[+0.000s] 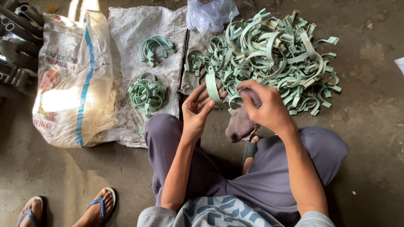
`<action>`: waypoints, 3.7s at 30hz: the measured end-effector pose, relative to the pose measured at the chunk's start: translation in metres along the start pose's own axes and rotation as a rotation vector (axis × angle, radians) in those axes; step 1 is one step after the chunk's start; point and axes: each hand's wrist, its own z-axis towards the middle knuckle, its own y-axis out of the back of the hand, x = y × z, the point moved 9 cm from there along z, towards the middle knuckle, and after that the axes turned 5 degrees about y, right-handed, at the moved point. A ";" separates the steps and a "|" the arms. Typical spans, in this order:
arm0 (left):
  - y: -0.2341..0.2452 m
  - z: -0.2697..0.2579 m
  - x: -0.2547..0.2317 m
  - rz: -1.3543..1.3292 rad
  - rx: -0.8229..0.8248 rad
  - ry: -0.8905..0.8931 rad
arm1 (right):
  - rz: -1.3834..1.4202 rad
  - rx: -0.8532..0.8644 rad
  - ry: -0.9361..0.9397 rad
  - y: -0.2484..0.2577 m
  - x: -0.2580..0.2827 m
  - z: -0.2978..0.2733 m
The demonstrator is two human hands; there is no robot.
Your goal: The person sits on the floor and wipes light green metal parts with a cloth. They pick up parts from a pile, rub them with the cloth, and place them on a separate pile.
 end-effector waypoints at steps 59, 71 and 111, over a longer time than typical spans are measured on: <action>0.026 0.006 0.031 0.372 -0.025 0.021 | -0.277 -0.182 0.324 -0.033 0.032 -0.009; 0.033 0.011 0.024 0.398 -0.069 0.008 | -0.245 -0.156 0.334 -0.047 0.020 -0.008; 0.045 -0.055 -0.105 1.139 -0.273 -0.320 | 0.430 0.090 -0.041 0.000 0.016 0.010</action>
